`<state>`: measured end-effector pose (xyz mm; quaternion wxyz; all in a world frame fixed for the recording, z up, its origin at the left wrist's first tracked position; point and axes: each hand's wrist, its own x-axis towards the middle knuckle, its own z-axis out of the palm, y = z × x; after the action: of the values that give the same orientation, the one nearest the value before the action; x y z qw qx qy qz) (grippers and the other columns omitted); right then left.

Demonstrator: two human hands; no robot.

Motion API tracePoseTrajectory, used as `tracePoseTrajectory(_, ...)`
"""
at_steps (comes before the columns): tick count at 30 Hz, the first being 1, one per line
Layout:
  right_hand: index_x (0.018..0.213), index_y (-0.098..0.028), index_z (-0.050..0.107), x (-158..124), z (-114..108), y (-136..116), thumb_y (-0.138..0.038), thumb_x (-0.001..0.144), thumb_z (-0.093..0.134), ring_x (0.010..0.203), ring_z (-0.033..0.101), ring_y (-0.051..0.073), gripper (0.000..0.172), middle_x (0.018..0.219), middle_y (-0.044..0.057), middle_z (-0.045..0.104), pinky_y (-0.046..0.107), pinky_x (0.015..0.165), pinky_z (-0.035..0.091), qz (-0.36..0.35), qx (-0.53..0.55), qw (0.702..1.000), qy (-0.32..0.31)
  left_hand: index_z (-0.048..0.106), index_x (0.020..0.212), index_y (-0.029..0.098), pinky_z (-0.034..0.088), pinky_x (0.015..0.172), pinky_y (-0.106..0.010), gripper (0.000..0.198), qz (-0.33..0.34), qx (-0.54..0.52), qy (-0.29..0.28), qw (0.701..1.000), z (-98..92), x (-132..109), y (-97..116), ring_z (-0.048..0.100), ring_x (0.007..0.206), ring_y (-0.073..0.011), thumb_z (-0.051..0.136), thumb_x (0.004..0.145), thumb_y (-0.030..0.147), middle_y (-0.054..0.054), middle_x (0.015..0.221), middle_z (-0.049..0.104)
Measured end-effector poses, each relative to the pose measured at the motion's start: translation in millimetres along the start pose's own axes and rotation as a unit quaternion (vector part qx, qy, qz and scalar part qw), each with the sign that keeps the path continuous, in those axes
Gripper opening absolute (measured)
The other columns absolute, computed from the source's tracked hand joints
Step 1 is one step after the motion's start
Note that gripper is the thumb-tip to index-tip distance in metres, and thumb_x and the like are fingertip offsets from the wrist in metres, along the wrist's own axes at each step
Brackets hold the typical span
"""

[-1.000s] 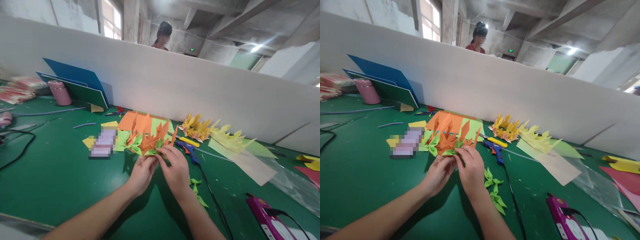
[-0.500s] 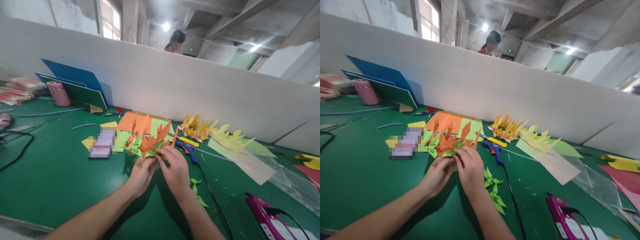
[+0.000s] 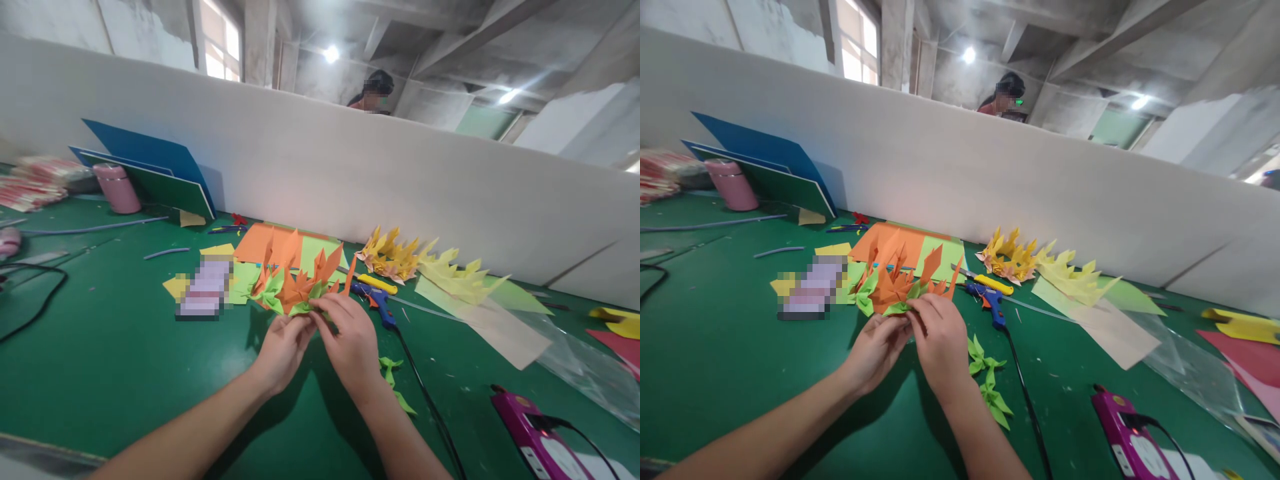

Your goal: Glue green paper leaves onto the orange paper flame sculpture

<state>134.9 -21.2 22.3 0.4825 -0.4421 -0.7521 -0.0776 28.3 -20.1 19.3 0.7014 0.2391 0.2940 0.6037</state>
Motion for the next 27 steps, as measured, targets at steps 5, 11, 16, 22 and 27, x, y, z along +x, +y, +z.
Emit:
tracePoseTrajectory(5,0.09,-0.018,0.066,0.6,-0.7,-0.9,-0.017,0.086,0.051,0.082,0.061,0.019,0.015,0.087,0.007,0.067,0.032,0.074,0.051,0.003,0.003,1.0,-0.006,0.057,0.043,0.017,0.049,0.076,-0.022,0.017,-0.006,0.001,0.011,1.0,-1.1,-0.4,0.3,0.055,0.061,-0.0098,0.07,0.051,0.012,0.002,0.054,0.059)
tracePoseTrajectory(11,0.094,-0.018,0.066,0.7,-1.9,-0.3,-0.017,0.088,0.048,0.083,0.061,0.019,0.019,0.089,0.008,0.067,0.032,0.074,0.051,-0.005,-0.005,1.0,-0.019,0.041,0.037,0.02,0.048,0.077,-0.023,0.026,-0.006,-0.019,0.012,1.0,-0.4,1.0,0.6,0.05,0.056,-0.0086,0.059,0.044,0.001,0.004,0.05,0.053)
tracePoseTrajectory(16,0.095,-0.015,0.066,2.5,-3.5,1.1,-0.015,0.089,0.043,0.083,0.061,0.02,0.024,0.09,0.009,0.067,0.031,0.073,0.051,-0.028,-0.019,0.999,-0.035,0.046,0.04,0.019,0.048,0.082,-0.026,0.021,-0.004,-0.017,0.003,1.0,2.4,1.2,2.8,0.054,0.06,-0.0093,0.058,0.044,0.001,0.004,0.052,0.057)
tracePoseTrajectory(22,0.095,-0.018,0.067,1.8,-2.2,1.5,-0.016,0.09,0.044,0.082,0.061,0.019,0.024,0.089,0.008,0.067,0.031,0.072,0.051,-0.016,-0.009,0.999,-0.032,0.045,0.044,0.018,0.048,0.082,-0.027,0.022,-0.008,-0.029,0.023,0.999,1.9,1.1,3.0,0.056,0.06,-0.009,0.059,0.043,0.001,0.003,0.053,0.059)
tracePoseTrajectory(27,0.096,-0.018,0.067,0.8,-0.8,1.1,-0.016,0.089,0.046,0.082,0.061,0.019,0.023,0.089,0.007,0.067,0.031,0.073,0.051,-0.008,-0.005,1.0,-0.025,0.05,0.047,0.018,0.047,0.08,-0.025,0.019,-0.008,-0.021,0.009,1.0,3.1,0.1,4.6,0.058,0.066,-0.0106,0.061,0.044,0.002,0.002,0.058,0.062)
